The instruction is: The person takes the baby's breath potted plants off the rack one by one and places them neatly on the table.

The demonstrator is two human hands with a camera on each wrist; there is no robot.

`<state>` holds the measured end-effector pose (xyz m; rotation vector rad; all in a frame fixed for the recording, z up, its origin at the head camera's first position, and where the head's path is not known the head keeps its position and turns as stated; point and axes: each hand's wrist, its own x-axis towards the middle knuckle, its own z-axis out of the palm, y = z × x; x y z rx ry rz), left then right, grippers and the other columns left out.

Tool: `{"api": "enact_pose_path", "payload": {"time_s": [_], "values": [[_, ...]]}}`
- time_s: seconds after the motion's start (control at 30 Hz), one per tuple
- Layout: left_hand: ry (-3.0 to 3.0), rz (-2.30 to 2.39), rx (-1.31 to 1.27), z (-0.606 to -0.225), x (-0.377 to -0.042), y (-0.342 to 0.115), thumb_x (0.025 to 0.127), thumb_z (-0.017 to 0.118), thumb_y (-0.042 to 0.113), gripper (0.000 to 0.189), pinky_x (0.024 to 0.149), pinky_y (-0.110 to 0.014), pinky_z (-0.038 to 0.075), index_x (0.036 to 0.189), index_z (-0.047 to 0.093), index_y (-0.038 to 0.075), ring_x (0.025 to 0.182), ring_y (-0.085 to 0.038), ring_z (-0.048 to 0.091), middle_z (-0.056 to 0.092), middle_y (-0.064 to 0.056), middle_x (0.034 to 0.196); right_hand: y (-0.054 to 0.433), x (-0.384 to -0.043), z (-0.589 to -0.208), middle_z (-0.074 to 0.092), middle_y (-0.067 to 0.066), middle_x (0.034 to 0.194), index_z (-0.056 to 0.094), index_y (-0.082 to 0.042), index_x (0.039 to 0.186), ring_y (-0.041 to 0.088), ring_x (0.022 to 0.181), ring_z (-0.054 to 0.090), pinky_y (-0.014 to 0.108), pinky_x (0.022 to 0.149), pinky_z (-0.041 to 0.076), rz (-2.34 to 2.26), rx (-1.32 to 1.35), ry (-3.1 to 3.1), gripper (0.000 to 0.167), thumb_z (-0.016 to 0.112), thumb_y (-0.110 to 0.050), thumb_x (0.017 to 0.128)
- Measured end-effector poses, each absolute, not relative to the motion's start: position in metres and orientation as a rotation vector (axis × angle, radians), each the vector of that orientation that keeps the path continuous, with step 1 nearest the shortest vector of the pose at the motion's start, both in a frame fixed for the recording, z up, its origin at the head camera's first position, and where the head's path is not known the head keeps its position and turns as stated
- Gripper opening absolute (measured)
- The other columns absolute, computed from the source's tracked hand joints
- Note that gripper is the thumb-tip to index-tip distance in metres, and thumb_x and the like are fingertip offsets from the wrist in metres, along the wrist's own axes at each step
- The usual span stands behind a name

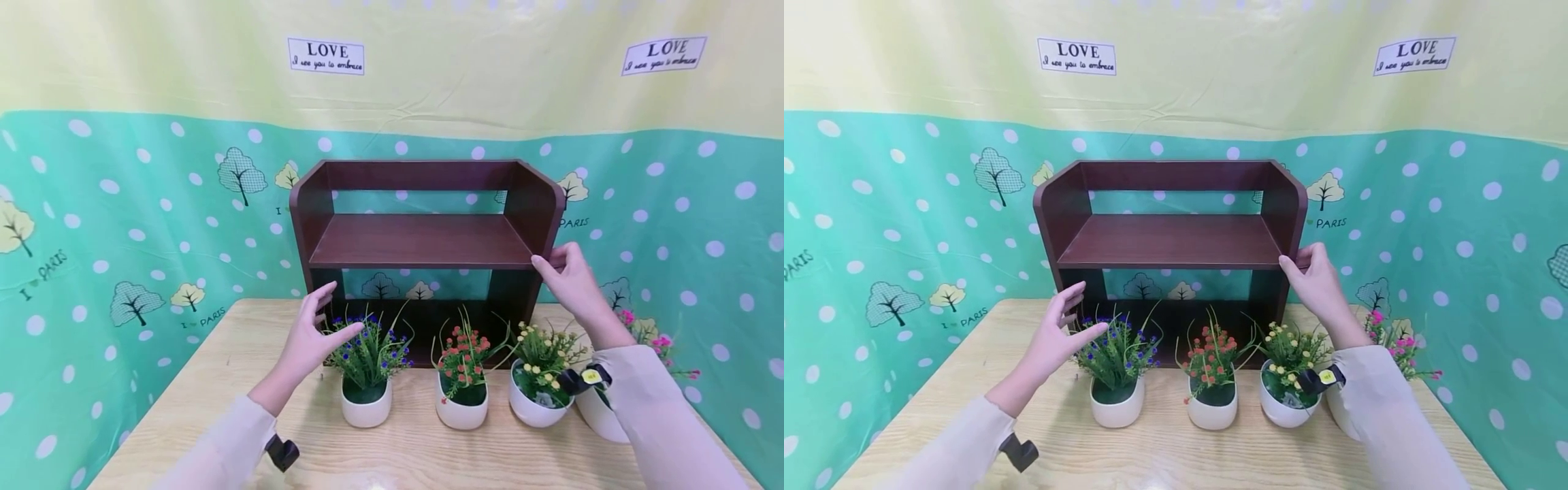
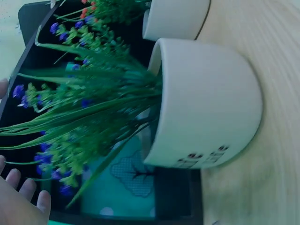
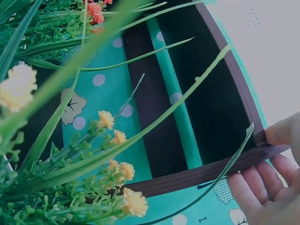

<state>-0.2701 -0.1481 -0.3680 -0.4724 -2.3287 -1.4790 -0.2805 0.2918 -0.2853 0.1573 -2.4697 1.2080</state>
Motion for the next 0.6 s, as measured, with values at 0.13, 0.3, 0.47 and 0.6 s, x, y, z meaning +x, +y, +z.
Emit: {"api": "enact_pose_path", "payload": {"time_s": [0.13, 0.3, 0.47, 0.6], "values": [[-2.324, -1.397, -0.526, -0.359, -0.273, -0.156, 0.082, 0.084, 0.037, 0.065, 0.105, -0.052, 0.039, 0.138, 0.056, 0.022, 0.131, -0.024, 0.044, 0.047, -0.002, 0.141, 0.293, -0.280, -0.285, 0.047, 0.023, 0.118, 0.034, 0.008, 0.128, 0.032, 0.100, 0.050, 0.030, 0.072, 0.044, 1.201, 0.171, -2.470, 0.059, 0.049, -0.044, 0.103], [-2.353, -1.286, -0.586, -0.352, -0.274, -0.168, 0.084, 0.083, 0.033, 0.050, 0.101, -0.051, 0.042, 0.128, 0.064, 0.020, 0.123, -0.021, 0.050, 0.056, -0.001, 0.130, 0.294, -0.279, -0.284, 0.048, 0.023, 0.117, 0.034, 0.008, 0.127, 0.032, 0.099, 0.051, 0.024, 0.069, 0.045, 1.173, 0.202, -2.479, 0.058, 0.050, -0.043, 0.104], [-2.403, -1.201, -0.606, -0.345, -0.273, -0.180, 0.085, 0.082, 0.033, 0.045, 0.096, -0.049, 0.043, 0.125, 0.067, 0.018, 0.116, -0.023, 0.054, 0.061, -0.004, 0.123, 0.294, -0.277, -0.283, 0.050, 0.023, 0.115, 0.036, 0.008, 0.125, 0.032, 0.098, 0.052, 0.023, 0.067, 0.045, 1.148, 0.211, -2.487, 0.056, 0.050, -0.041, 0.104], [-2.436, -1.034, -0.670, -0.338, -0.275, -0.190, 0.085, 0.082, 0.029, 0.041, 0.094, -0.048, 0.046, 0.121, 0.068, 0.016, 0.111, -0.024, 0.058, 0.064, -0.006, 0.118, 0.295, -0.276, -0.280, 0.051, 0.023, 0.114, 0.037, 0.008, 0.124, 0.032, 0.096, 0.054, 0.022, 0.067, 0.047, 1.148, 0.206, -2.497, 0.055, 0.051, -0.042, 0.104]]}}
